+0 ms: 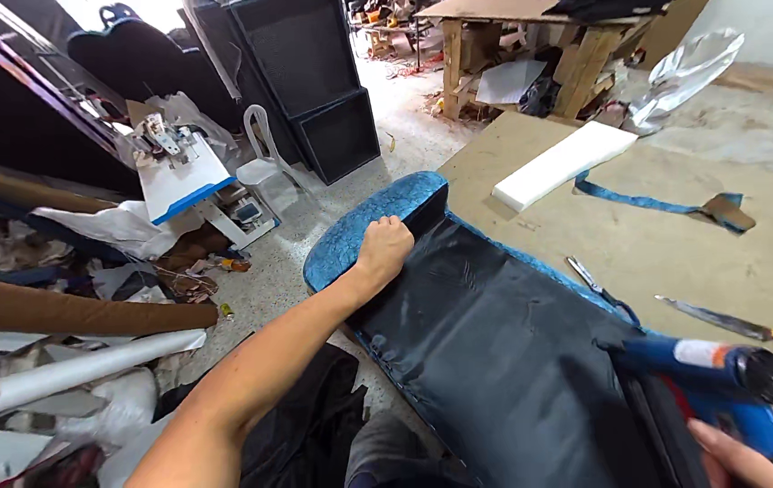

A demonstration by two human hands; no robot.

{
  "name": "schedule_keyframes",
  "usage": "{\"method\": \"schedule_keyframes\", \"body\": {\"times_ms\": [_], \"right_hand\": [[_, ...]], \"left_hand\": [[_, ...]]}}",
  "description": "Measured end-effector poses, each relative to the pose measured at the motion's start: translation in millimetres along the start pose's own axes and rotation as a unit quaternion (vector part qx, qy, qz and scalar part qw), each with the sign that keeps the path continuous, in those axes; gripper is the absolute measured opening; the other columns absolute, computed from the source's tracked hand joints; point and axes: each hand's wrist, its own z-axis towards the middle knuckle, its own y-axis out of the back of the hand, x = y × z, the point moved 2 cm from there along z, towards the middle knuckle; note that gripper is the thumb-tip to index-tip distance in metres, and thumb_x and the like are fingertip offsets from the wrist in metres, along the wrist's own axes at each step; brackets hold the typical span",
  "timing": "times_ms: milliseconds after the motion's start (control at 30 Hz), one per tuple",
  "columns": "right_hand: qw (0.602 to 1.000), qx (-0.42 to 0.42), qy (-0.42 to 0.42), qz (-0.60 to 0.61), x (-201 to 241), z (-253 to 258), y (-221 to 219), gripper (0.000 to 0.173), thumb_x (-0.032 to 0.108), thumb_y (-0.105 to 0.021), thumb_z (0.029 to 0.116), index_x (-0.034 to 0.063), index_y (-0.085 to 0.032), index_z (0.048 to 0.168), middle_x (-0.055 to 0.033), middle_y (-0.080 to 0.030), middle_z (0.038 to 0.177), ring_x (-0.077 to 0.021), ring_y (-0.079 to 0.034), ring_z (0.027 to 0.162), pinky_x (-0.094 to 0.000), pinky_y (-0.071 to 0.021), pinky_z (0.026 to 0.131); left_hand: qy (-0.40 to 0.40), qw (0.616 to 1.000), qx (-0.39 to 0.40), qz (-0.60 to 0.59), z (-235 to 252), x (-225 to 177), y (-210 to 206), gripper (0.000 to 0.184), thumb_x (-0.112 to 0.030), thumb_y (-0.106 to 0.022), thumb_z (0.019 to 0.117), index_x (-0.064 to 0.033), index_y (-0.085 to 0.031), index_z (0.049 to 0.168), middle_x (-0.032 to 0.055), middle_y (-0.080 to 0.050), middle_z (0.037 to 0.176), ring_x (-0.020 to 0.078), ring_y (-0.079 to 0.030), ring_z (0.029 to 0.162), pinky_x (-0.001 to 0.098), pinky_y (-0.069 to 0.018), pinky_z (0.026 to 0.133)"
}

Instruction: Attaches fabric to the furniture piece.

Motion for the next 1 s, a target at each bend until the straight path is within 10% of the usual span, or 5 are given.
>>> {"method": "schedule_keyframes", "body": {"times_ms": [233, 367, 633, 1000], "right_hand": [[0.997, -0.022, -0.076, 0.015, 2.5, 52.9, -26.3, 0.043, 0.057, -0.069, 0.0908, 0.0166, -0.071, 0.107, -0.0032, -0.072, 0.071, -0.0196, -0.070, 0.056, -0.0433, -0.0616, 0.052], [0.988, -0.087, -0.043, -0.121, 9.3, 90.0, -50.9, 0.045, 0.066, -0.067, 0.0790, 0.0220, -0.071, 0.089, 0.0040, -0.066, 0.066, -0.0125, -0.065, 0.054, -0.0420, -0.0567, 0.049], [0.976, 0.002, 0.045, -0.215, 80.1, 226.6, -111.0, 0.031, 0.040, -0.069, 0.0875, 0.0172, -0.064, 0.067, 0.0012, -0.056, 0.057, -0.0167, -0.059, 0.053, -0.0441, -0.0479, 0.051], [0.956, 0.091, 0.092, -0.265, 110.7, 352.6, -172.7, 0.021, 0.027, -0.069, 0.0894, 0.0095, -0.063, 0.079, -0.0057, -0.060, 0.068, -0.0229, -0.063, 0.064, -0.0467, -0.0499, 0.058]], "left_hand": [[-0.016, 0.991, -0.100, -0.088, 11.9, 3.2, -28.3, 0.038, -0.033, -0.064, 0.0995, 0.0034, -0.072, 0.100, 0.0218, -0.052, 0.145, 0.0423, -0.044, 0.139, 0.0592, -0.0298, 0.120], [-0.093, 0.977, -0.096, -0.166, 33.4, 19.4, -22.8, 0.020, -0.017, -0.079, 0.0874, 0.0014, -0.074, 0.083, 0.0177, -0.059, 0.136, 0.0375, -0.046, 0.137, 0.0513, -0.0372, 0.119], [-0.241, 0.922, -0.077, -0.293, 51.3, 55.6, -35.6, 0.030, -0.018, -0.061, 0.0993, -0.0020, -0.074, 0.077, 0.0079, -0.055, 0.148, 0.0299, -0.038, 0.146, 0.0501, -0.0293, 0.124], [-0.215, 0.913, -0.117, -0.327, 38.6, 54.5, -42.5, 0.027, -0.012, -0.055, 0.1026, -0.0007, -0.076, 0.089, 0.0019, -0.050, 0.156, 0.0205, -0.041, 0.149, 0.0646, -0.0248, 0.123]]}}
